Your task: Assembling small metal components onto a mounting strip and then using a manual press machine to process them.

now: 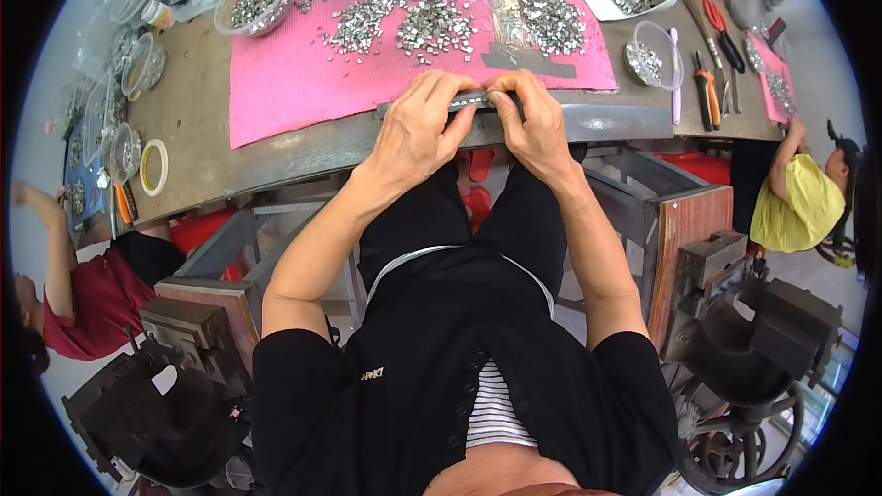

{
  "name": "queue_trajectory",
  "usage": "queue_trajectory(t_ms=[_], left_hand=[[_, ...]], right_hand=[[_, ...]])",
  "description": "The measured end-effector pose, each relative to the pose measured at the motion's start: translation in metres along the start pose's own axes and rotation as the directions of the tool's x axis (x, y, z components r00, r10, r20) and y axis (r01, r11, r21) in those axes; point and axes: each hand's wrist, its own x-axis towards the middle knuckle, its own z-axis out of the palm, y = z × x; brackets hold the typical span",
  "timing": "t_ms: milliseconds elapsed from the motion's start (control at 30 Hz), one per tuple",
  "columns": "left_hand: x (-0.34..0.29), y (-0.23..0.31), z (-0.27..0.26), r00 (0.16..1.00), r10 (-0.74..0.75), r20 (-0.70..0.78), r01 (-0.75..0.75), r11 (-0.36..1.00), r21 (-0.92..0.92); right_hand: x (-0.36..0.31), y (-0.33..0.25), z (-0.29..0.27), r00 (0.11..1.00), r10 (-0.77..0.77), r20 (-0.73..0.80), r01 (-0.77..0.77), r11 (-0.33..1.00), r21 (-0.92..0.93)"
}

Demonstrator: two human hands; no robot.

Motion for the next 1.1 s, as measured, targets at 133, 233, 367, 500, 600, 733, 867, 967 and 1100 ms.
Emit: queue_trajectory(t_ms=[133,233,367,500,600,733,867,967,1100], left_hand=[[-0.002,-0.002,-0.001,0.999,0.047,0.005,-0.047,0.999,-0.014],[-0.002,-0.002,-0.001,0.999,0.051,0.006,-0.051,0.999,0.001],[-0.003,-0.004,0.000,0.998,0.056,0.006,-0.056,0.998,-0.008],[-0.004,-0.005,0.001,0.996,0.089,-0.018,-0.089,0.996,-0.006],[-0.002,-0.004,0.001,0.997,0.082,-0.012,-0.082,0.997,0.008],[-0.005,-0.003,0.000,0.998,0.057,0.001,-0.057,0.998,0.020],[-0.006,-0.004,0.001,0.996,0.091,-0.024,-0.090,0.996,0.029],[-0.006,-0.003,0.001,0.998,0.061,0.015,-0.062,0.996,0.063],[-0.008,-0.001,-0.003,0.997,0.067,-0.031,-0.066,0.997,0.039]], right_hand=[[0.001,0.001,0.001,1.000,-0.011,-0.006,0.011,1.000,-0.003],[0.002,0.001,0.000,1.000,-0.030,0.003,0.030,0.999,-0.020],[0.004,0.000,-0.004,0.999,-0.032,0.042,0.034,0.999,-0.041],[0.004,0.000,-0.005,0.997,-0.053,0.061,0.057,0.997,-0.057],[0.006,-0.001,-0.005,0.987,-0.152,0.056,0.160,0.971,-0.180],[0.007,-0.009,-0.006,0.961,-0.268,0.070,0.277,0.916,-0.289],[0.016,-0.001,-0.015,0.992,-0.101,0.080,0.111,0.986,-0.128],[0.035,0.026,-0.014,0.996,-0.079,-0.035,0.060,0.928,-0.368],[0.045,0.037,-0.001,0.998,-0.058,0.017,0.058,0.833,-0.550]])
